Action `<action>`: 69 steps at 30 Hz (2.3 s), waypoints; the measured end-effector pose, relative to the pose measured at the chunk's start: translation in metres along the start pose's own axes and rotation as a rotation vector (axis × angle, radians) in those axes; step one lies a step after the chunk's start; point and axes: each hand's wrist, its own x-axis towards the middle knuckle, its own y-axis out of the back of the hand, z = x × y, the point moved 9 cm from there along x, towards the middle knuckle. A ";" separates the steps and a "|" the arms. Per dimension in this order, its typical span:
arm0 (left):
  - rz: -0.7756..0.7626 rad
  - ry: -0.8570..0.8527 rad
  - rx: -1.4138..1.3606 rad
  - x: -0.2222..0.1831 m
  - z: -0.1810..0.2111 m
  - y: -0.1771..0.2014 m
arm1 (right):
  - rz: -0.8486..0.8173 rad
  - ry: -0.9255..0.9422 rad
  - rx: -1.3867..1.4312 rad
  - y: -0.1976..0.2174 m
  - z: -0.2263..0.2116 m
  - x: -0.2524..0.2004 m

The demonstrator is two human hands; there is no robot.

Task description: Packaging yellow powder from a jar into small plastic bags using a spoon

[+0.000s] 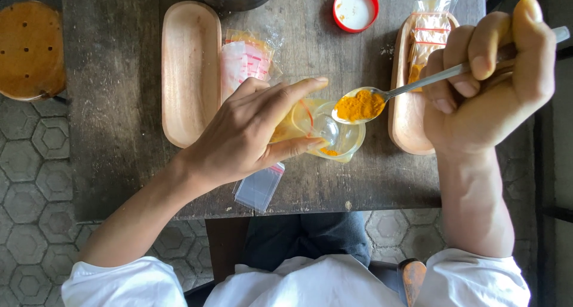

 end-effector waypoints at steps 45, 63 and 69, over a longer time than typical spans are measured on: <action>0.238 0.105 -0.154 -0.013 -0.016 0.004 | -1.012 1.135 -1.186 -0.147 -0.055 -0.131; 0.229 0.042 -0.111 -0.011 -0.011 0.004 | -0.520 0.651 -0.794 -0.099 -0.040 -0.054; 0.205 0.055 -0.139 -0.010 -0.012 0.004 | -0.511 0.686 -0.832 -0.096 -0.044 -0.055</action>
